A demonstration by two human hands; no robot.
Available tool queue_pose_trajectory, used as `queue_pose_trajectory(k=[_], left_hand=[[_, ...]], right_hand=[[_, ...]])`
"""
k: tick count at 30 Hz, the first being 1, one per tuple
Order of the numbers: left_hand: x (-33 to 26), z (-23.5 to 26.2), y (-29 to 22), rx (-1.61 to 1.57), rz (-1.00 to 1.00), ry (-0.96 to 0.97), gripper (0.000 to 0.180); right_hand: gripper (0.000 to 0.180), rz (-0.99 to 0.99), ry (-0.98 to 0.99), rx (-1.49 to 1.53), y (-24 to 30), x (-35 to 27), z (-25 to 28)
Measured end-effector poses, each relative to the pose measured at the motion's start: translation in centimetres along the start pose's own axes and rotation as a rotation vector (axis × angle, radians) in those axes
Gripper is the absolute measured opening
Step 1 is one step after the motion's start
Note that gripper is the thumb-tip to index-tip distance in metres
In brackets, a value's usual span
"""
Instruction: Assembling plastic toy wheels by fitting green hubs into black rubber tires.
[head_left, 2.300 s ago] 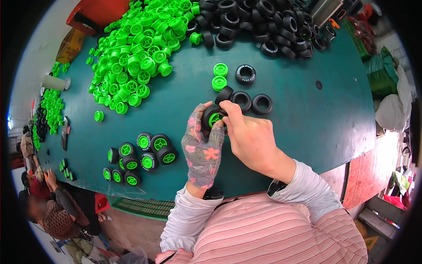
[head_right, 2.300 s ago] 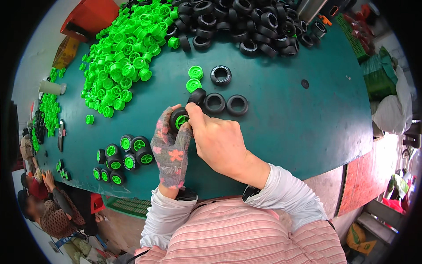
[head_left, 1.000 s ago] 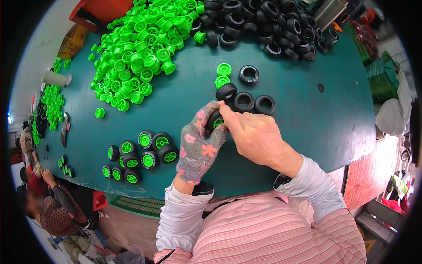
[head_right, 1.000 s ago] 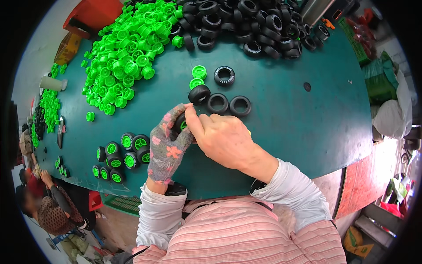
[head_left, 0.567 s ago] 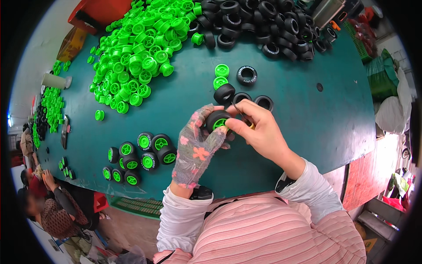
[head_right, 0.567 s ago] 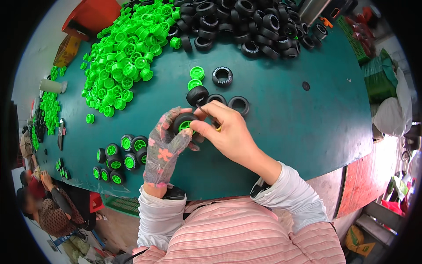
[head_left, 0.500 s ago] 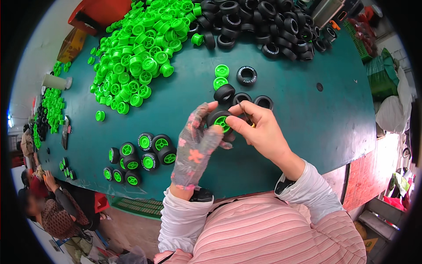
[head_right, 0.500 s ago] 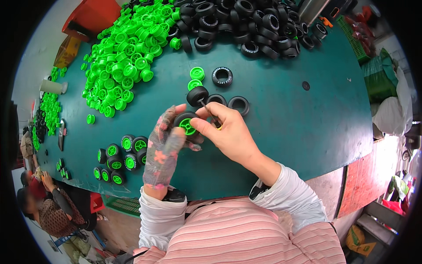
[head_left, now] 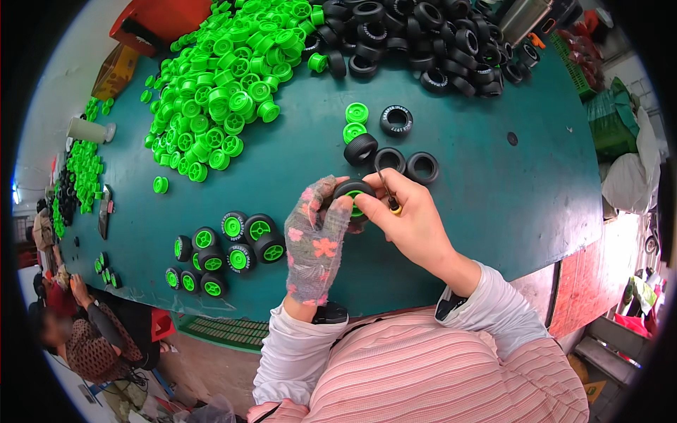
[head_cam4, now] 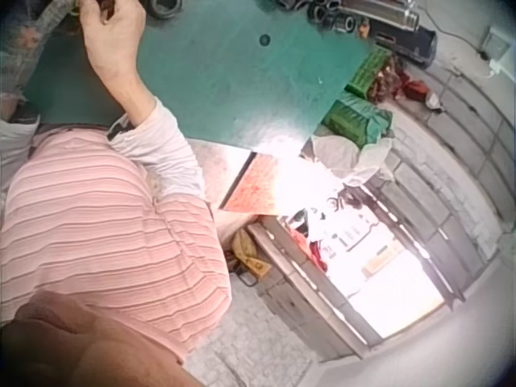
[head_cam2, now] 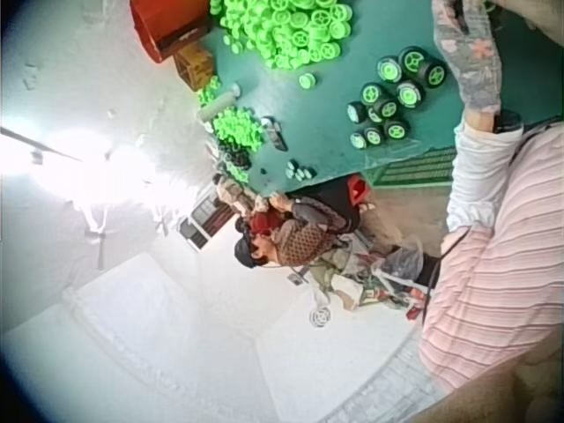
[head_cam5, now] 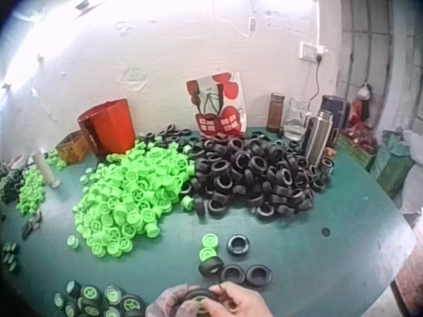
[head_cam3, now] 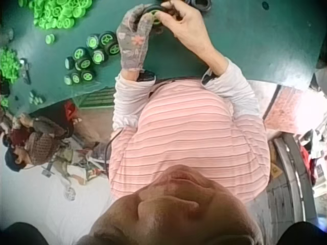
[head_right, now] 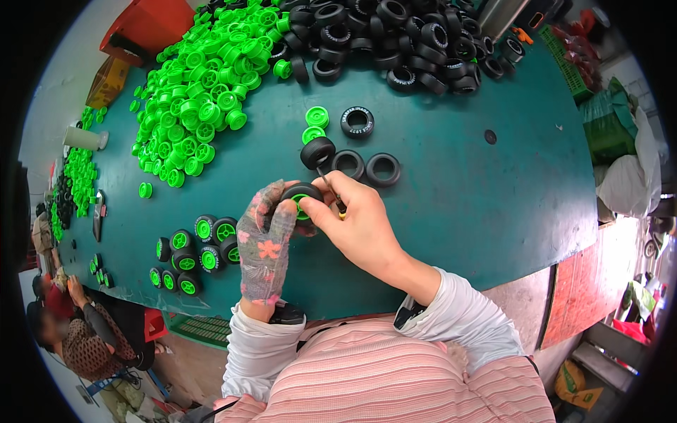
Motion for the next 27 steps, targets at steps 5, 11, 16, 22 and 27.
queue_pose_trajectory(k=[5,11,16,22,27], left_hand=[[-0.8,-0.7,-1.4,0.471,-0.289,0.031,0.066],[-0.3,-0.7,-0.9,0.497,-0.254,0.239,0.075],[-0.7,-1.1,-1.4,0.559,-0.299,0.198,0.075],[0.0,-0.9,-0.5,0.34,-0.271,0.272,0.078],[-0.5,-1.1,-1.0,0.556,-0.366,0.192,0.081]], right_hand=[[0.028,-0.174,0.033,0.303,-1.7,0.0,-0.1],[0.03,-0.24,0.236,0.354,-1.5,0.3,-0.3],[0.029,-0.256,0.299,0.425,-1.0,-0.1,-1.6],[0.027,-0.226,0.233,0.432,-0.4,-0.5,-1.8],[0.026,-0.236,0.239,0.32,-0.6,-0.2,-1.5]])
Point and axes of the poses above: each hand's wrist, its own x-axis towards the middle knuckle, its own z-axis out of the back of the hand, y = z × x, the point moved 7 cm from there along x, towards the middle knuckle, and after that the axes turned 15 degrees about y, right-handed, at the moved point
